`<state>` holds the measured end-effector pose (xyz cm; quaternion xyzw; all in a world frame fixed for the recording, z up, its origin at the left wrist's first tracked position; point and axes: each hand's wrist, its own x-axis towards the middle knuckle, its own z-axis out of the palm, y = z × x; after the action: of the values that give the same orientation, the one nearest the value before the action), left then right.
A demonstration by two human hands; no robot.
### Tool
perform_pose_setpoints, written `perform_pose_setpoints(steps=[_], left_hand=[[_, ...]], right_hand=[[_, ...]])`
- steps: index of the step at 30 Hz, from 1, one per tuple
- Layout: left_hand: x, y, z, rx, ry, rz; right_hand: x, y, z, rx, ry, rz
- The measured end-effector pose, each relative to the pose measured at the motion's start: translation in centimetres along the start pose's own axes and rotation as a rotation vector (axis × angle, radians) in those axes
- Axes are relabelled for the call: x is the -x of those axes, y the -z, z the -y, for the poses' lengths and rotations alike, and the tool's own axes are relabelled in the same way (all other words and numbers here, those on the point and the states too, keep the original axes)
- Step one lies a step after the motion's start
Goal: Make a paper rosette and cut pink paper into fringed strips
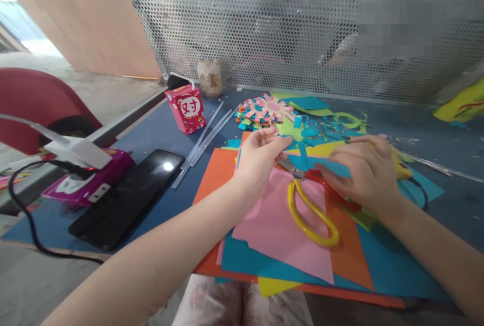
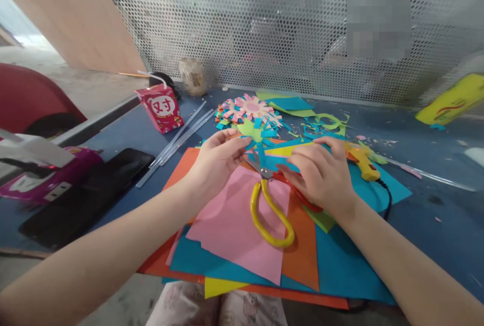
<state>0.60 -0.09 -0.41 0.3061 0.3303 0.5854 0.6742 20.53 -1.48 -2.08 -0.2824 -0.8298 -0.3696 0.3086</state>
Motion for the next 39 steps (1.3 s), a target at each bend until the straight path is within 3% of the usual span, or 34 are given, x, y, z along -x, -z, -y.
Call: perform_pose_setpoints(steps=[4,9,15,23,30,39], left_hand=[[0.7,-0.3,-0.2,0.010,0.072,0.050],[1.3,-0.4,-0.4,-0.006,0.157,0.058],[2.0,-0.4,-0.4,-0.046,0.252,0.103],[2.3,-0.4,-0.1,-0.119,0.214,0.156],[2.7,-0.8,-0.4,-0.133,0.162,0.152],[3.2,-0.9,-0.2,-0.091,0.041,0.202]], right_hand=[[0.0,0.7,0.5,-0.068,-0.084,-0.069],[0.1,1.3,1.6,-0.077,0.035,-0.185],[-1.3,2.6,2.3,-0.009,0.108,-0.172],[-1.8,3.9,2.4,-0.010,0.064,-0.110],[-1.2,4.0,2.3,-0.065,-0.050,-0.027],[-2.0,3.1,2.3,-0.235,-0.453,-0.049]])
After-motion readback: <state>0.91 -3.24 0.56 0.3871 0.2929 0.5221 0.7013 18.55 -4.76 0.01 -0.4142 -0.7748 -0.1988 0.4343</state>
